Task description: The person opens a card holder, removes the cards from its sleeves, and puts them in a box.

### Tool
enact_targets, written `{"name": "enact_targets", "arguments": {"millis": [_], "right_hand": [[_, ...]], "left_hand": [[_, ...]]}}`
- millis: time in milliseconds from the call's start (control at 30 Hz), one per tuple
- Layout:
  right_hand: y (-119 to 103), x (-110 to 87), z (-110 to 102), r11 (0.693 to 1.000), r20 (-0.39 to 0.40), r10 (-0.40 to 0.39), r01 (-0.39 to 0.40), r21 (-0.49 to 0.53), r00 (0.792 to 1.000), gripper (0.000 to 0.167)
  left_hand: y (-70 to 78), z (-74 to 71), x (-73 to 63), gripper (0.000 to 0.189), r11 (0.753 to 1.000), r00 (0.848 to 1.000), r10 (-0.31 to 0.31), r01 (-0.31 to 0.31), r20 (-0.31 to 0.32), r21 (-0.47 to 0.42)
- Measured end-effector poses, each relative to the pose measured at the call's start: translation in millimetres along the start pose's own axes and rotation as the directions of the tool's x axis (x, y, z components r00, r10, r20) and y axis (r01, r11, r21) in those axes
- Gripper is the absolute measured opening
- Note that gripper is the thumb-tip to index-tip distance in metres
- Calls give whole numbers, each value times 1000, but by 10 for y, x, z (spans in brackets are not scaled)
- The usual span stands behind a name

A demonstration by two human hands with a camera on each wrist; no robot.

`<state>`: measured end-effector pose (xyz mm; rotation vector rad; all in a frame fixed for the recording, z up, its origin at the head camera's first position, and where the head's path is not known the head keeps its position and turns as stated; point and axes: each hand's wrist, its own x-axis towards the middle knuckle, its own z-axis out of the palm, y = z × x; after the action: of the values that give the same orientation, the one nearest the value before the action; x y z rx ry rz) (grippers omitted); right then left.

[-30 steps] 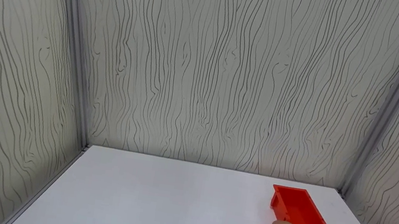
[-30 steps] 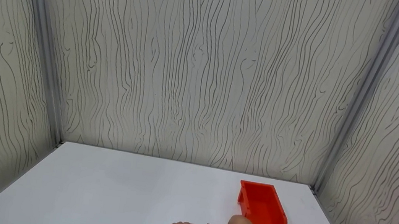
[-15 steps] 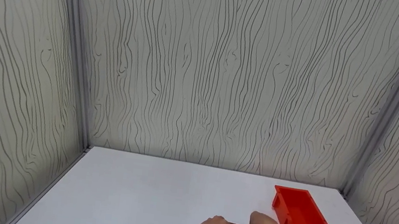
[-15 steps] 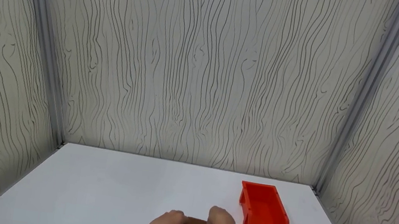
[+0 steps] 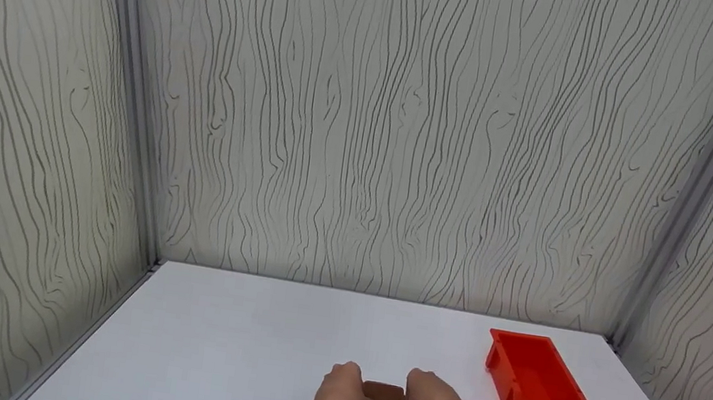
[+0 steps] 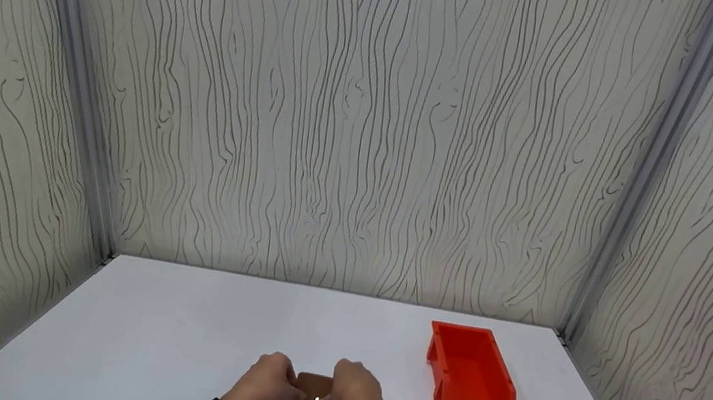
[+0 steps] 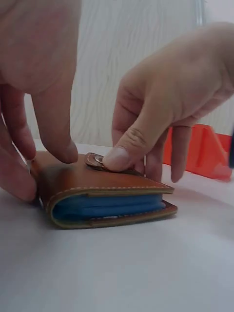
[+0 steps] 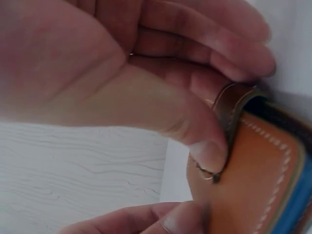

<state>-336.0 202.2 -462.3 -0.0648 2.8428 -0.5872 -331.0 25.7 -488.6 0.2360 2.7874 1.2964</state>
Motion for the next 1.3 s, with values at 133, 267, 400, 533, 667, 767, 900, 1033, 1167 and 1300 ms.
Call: {"name": "enact_targets", "arguments": {"millis": [133,267,400,533,667,767,900,1033,1167,1300], "right_hand": [[-86,15,84,999,-13,-30,30,29,999,23],[-146,15,117,998,-24,-45,46,34,999,24],[-162,17,133,998,-24,-51,52,39,998,24],[-149,14,142,996,-16,-71,72,56,997,22],[-163,13,142,995,-23,-88,89,54,996,21],[-171,18,146,995,-30,-95,96,39,995,22],[-157,25,140,995,-25,-98,99,34,995,23],[-173,13,124,997,-13,-70,70,26,997,24],[-231,-23,123,998,-21,-70,70,3,997,31],[-290,-25,135,995,22,-87,86,55,996,35]], "left_hand": [[-147,-88,29,30,999,999,-26,25,-22,-30],[-281,-165,71,30,996,998,-55,55,3,-72],[-446,-175,127,26,984,995,-70,79,66,-158],[-594,-141,169,32,966,993,-62,84,99,-245],[-658,-130,200,34,961,994,-54,78,96,-264],[-658,-128,205,34,964,995,-54,75,87,-257],[-647,-121,213,35,968,996,-56,71,71,-241],[-674,-114,231,35,973,997,-57,67,49,-223],[-708,-113,239,34,973,995,-82,94,64,-211],[-705,-121,243,31,972,991,-99,115,87,-204]]}}
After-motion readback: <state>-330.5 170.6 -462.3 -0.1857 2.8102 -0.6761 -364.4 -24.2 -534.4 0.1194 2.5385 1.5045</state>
